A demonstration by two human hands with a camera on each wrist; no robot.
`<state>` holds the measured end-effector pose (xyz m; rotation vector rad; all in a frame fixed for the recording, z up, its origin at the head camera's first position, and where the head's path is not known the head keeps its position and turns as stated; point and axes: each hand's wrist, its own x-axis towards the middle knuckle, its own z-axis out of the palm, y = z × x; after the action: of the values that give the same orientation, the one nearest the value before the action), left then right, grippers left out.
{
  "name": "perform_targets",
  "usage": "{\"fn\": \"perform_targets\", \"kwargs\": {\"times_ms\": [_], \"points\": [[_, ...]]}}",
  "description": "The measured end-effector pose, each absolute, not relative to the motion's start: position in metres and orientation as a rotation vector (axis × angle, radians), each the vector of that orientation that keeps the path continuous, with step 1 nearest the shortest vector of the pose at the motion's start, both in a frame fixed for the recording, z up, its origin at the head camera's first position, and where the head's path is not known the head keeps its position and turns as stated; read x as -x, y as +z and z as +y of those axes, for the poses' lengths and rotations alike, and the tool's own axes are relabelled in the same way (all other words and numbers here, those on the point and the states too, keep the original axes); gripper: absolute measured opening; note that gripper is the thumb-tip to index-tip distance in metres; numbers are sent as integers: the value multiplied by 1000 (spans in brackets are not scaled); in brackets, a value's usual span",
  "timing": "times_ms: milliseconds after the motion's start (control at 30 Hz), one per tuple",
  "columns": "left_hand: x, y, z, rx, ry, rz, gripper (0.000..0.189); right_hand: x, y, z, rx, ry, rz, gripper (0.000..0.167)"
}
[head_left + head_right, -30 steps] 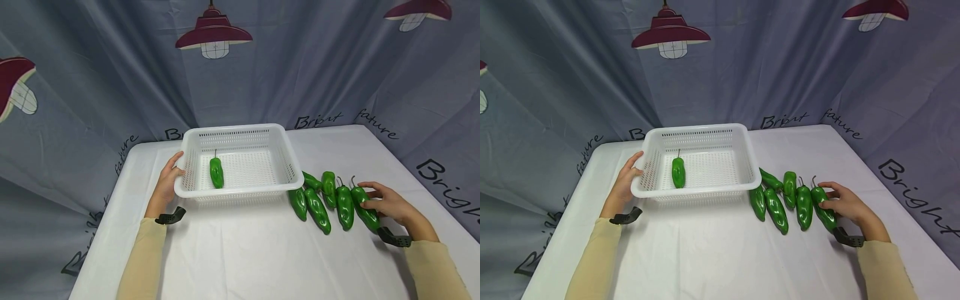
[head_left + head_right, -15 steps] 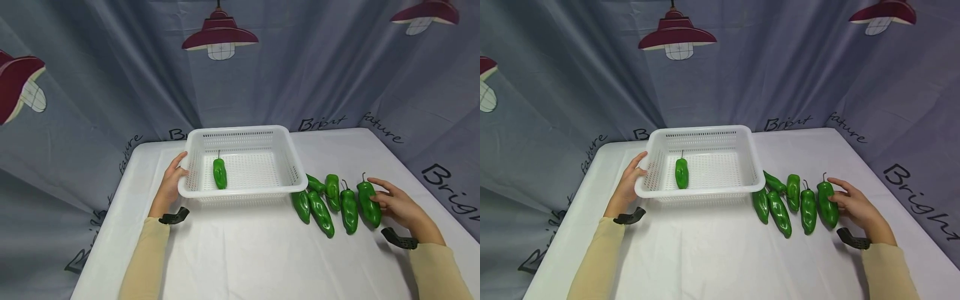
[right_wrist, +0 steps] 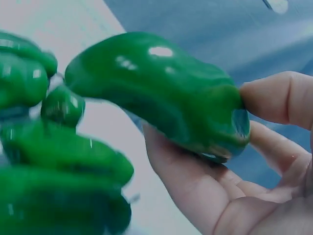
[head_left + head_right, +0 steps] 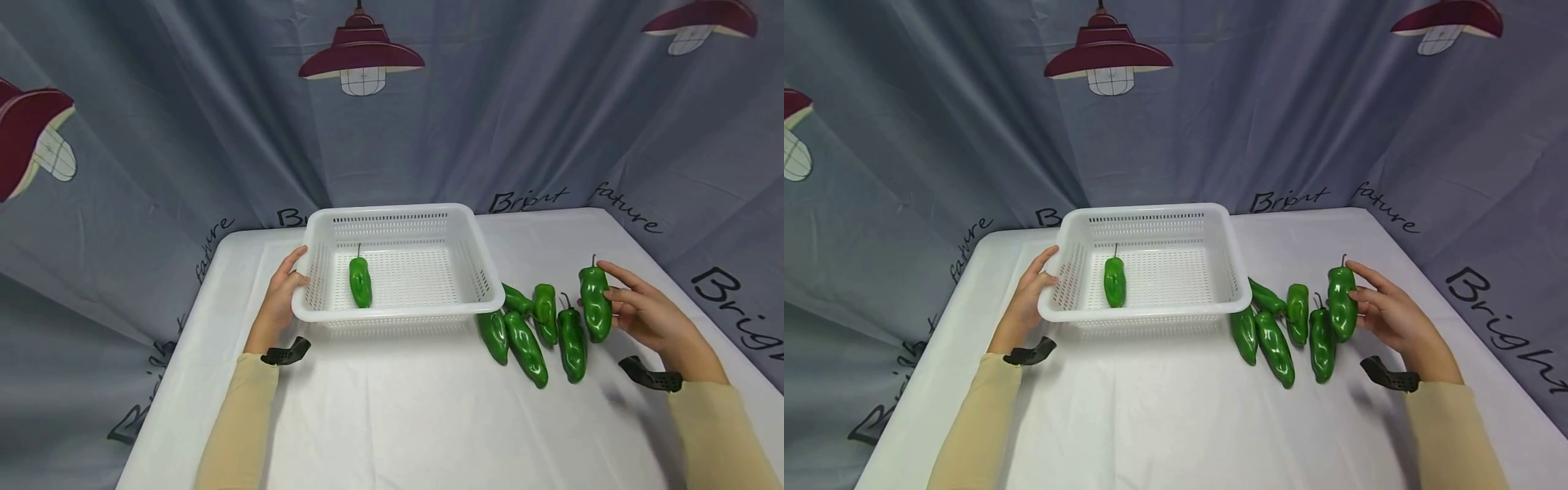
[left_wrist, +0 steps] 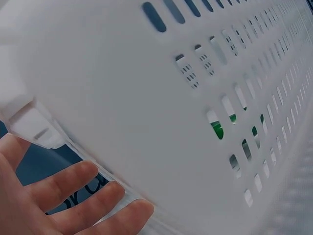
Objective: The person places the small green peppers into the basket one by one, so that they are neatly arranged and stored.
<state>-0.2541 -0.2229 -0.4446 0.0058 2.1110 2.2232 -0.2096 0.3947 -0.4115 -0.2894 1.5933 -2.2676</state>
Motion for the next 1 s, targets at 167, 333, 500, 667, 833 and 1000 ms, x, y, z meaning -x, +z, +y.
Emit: {"fn": "perform_targets", "kwargs": {"times_ms": [167,333,500,667,833,1000], "points": [[254,-445,-223,-1,2222,2109,76,217,-400,375,322,-2281,1543,58],[254,-446,-223,-2,2228,2104,76,225,-389,356,313,-2245,1601,55],[253,-447,-224,17,2231,2097,76,238,-378,338,300,-2171,1694,53],[253,-447,-224,14,2228,2104,76,247,-371,324,241,-2062,1820,57],[254,-446,-223,4,2237,2093,76,258,-365,310,212,-2023,1841,64],[254,-445,-222,11,2244,2081,76,270,-354,290,213,-1967,1886,76]]}}
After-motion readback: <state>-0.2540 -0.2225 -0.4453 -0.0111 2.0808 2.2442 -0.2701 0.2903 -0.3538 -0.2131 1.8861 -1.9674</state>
